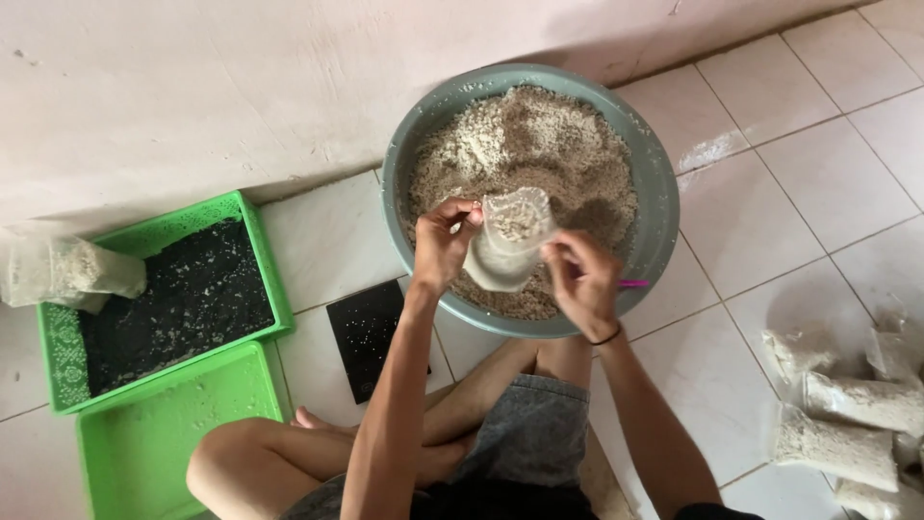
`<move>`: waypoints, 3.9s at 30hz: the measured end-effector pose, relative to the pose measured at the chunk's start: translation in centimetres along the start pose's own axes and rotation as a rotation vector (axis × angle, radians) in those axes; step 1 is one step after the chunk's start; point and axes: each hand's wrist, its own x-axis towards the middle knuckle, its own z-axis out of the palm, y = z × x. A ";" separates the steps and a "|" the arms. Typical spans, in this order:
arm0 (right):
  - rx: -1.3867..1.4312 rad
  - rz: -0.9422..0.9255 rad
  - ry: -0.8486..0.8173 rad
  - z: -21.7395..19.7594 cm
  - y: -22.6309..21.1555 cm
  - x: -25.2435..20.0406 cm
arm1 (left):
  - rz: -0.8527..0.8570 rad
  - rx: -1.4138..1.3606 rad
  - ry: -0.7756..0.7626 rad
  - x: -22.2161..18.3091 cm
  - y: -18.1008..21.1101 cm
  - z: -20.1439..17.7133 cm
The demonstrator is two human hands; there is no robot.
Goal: The person scoops material into a plastic bag with a spoon, weighs the bag on a digital scale, and then places it into a tray.
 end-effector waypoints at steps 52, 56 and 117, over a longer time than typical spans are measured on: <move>0.067 -0.193 -0.218 14.1 -7.7 -0.5 | 0.144 0.443 0.449 -11.4 6.3 -14.8; 0.156 -0.056 -0.371 18.3 -5.3 -4.4 | 0.109 0.578 0.464 -14.6 1.3 -18.8; -0.070 0.265 -0.543 21.6 9.4 -17.9 | -0.398 1.044 0.223 -21.6 -11.6 -21.0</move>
